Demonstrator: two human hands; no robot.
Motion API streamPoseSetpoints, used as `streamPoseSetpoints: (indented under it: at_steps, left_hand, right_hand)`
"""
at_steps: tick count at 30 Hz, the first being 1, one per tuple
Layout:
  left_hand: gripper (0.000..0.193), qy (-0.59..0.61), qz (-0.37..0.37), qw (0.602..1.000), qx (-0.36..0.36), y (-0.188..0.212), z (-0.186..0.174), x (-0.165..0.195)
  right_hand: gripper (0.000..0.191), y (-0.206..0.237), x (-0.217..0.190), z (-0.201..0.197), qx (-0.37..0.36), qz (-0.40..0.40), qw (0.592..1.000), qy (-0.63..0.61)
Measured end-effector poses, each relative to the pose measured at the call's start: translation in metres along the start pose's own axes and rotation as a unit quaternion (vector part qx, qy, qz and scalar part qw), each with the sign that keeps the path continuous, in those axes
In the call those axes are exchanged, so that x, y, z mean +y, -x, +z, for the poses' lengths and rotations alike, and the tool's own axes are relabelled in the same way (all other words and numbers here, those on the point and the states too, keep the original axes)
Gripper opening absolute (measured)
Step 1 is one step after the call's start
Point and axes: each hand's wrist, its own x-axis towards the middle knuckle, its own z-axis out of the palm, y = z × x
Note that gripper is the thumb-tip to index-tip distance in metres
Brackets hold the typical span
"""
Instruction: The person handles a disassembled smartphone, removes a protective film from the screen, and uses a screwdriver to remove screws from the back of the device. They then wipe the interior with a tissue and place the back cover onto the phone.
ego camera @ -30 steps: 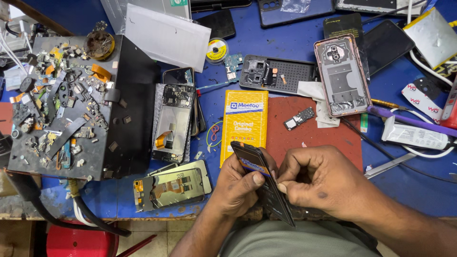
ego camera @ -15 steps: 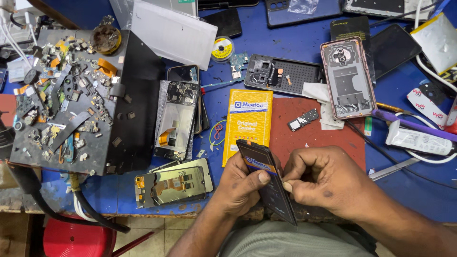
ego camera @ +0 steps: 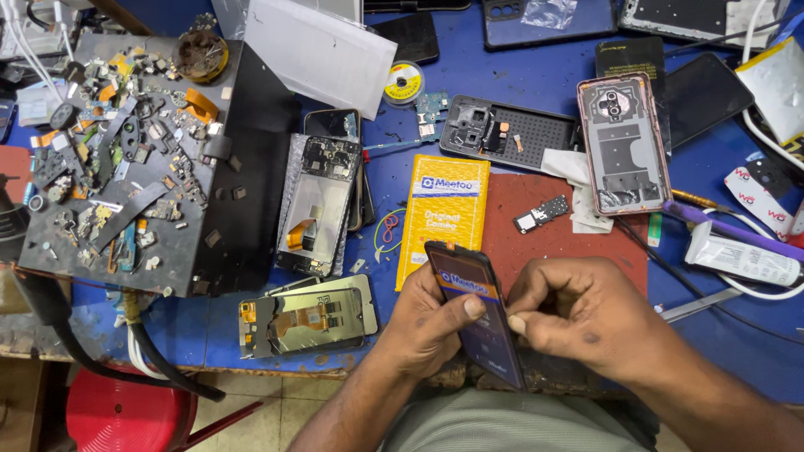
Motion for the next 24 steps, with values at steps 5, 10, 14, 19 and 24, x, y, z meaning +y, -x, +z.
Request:
streamPoseSetpoints:
  at_steps: [5, 10, 14, 19, 24]
  left_hand:
    - [0.028, -0.054, 0.082, 0.991, 0.085, -0.008, 0.024, 0.011]
    - [0.029, -0.145, 0.108, 0.968, 0.176, -0.018, 0.045, 0.017]
    - [0.040, -0.110, 0.129, 0.981, 0.090, -0.022, 0.045, 0.022]
    - [0.081, 0.015, 0.056, 0.998, -0.032, -0.022, 0.036, 0.019]
    - [0.094, 0.072, 0.009, 0.994, -0.076, -0.020, 0.028, 0.000]
  right_hand:
    - [0.023, 0.001, -0.003, 0.000, 0.084, -0.015, 0.996, 0.035]
    - [0.023, -0.009, 0.017, 0.010, 0.095, 0.013, 0.993, 0.072]
    - [0.020, -0.009, 0.022, 0.002, 0.103, -0.005, 0.993, 0.061]
    - [0.025, -0.005, 0.021, 0.003, 0.108, -0.007, 0.994, 0.011]
    - [0.037, -0.003, 0.024, 0.010, 0.108, -0.039, 0.993, -0.012]
